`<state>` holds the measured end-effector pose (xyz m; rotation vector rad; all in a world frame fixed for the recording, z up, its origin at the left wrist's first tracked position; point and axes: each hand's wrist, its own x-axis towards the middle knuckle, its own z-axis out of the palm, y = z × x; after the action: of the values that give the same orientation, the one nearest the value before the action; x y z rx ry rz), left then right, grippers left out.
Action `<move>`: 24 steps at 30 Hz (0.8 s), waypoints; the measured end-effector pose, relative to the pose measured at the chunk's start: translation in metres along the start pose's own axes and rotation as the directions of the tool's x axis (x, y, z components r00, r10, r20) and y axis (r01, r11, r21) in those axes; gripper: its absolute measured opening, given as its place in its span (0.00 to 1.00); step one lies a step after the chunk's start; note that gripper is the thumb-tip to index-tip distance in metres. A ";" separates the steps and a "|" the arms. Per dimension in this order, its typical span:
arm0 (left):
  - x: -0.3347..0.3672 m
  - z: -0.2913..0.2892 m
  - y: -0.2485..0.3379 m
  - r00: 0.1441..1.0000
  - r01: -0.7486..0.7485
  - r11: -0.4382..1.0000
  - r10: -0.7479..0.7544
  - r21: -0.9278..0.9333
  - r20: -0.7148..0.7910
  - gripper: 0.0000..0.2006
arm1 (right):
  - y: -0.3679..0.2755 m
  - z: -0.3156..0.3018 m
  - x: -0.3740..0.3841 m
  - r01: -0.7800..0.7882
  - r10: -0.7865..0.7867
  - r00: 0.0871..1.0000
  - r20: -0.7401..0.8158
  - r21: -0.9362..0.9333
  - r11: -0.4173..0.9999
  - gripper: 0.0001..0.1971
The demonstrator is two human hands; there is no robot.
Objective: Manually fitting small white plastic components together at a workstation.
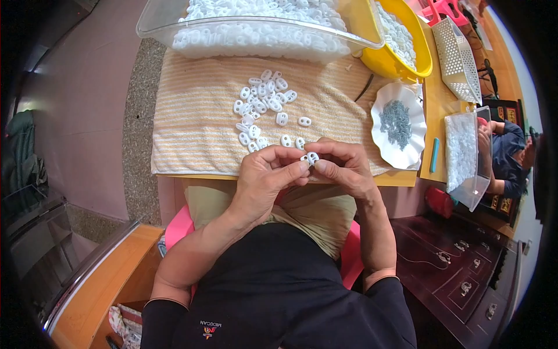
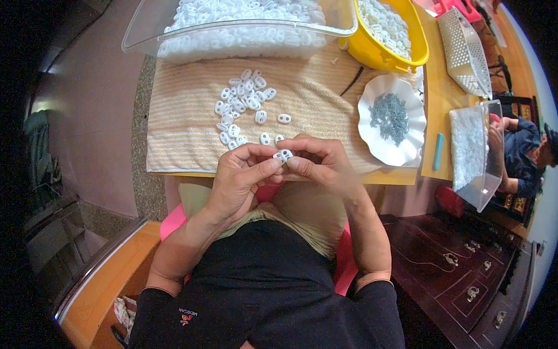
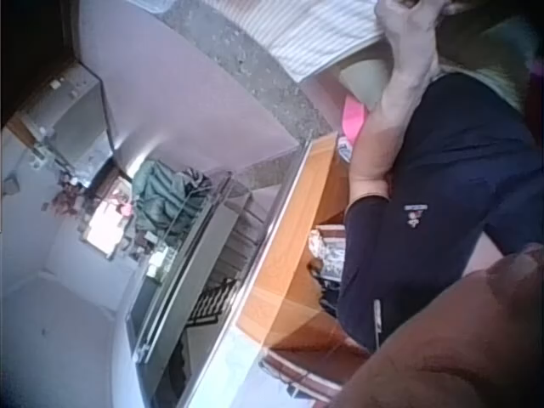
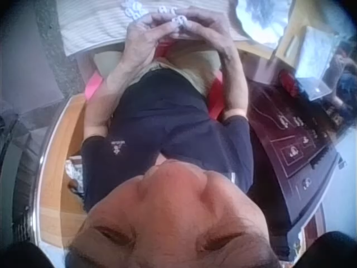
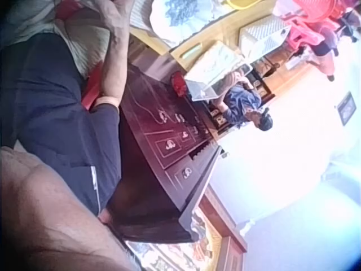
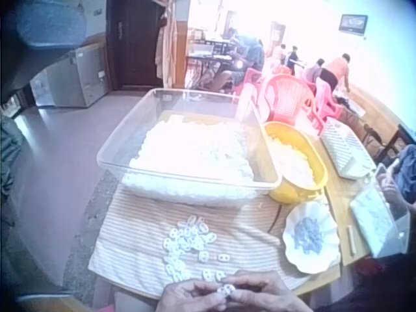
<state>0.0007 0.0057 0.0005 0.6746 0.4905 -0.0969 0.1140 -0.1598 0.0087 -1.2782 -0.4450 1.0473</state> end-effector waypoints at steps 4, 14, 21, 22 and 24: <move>0.000 0.000 -0.001 1.000 -0.001 1.000 0.001 -0.019 0.007 0.09 | 0.002 -0.001 -0.001 -0.005 0.005 1.000 -0.004 0.010 1.000 0.16; 0.000 0.001 -0.002 1.000 0.015 0.999 -0.015 -0.030 -0.015 0.09 | 0.000 0.003 -0.001 0.024 -0.024 1.000 -0.005 0.016 1.000 0.16; -0.001 0.002 -0.003 1.000 0.005 1.000 -0.005 -0.002 -0.016 0.08 | 0.003 0.002 -0.002 0.065 -0.065 0.998 0.004 0.002 0.998 0.16; -0.001 0.002 -0.003 1.000 0.006 1.000 -0.006 0.000 -0.014 0.08 | 0.002 0.003 -0.002 0.067 -0.067 0.998 0.001 0.003 0.998 0.16; -0.001 0.002 -0.003 1.000 0.014 1.000 -0.015 -0.013 -0.021 0.08 | 0.002 0.006 -0.002 0.050 -0.050 0.999 -0.008 0.048 0.998 0.15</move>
<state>-0.0005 0.0017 0.0009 0.6603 0.5157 -0.1005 0.1078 -0.1585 0.0086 -1.2214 -0.4415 1.0059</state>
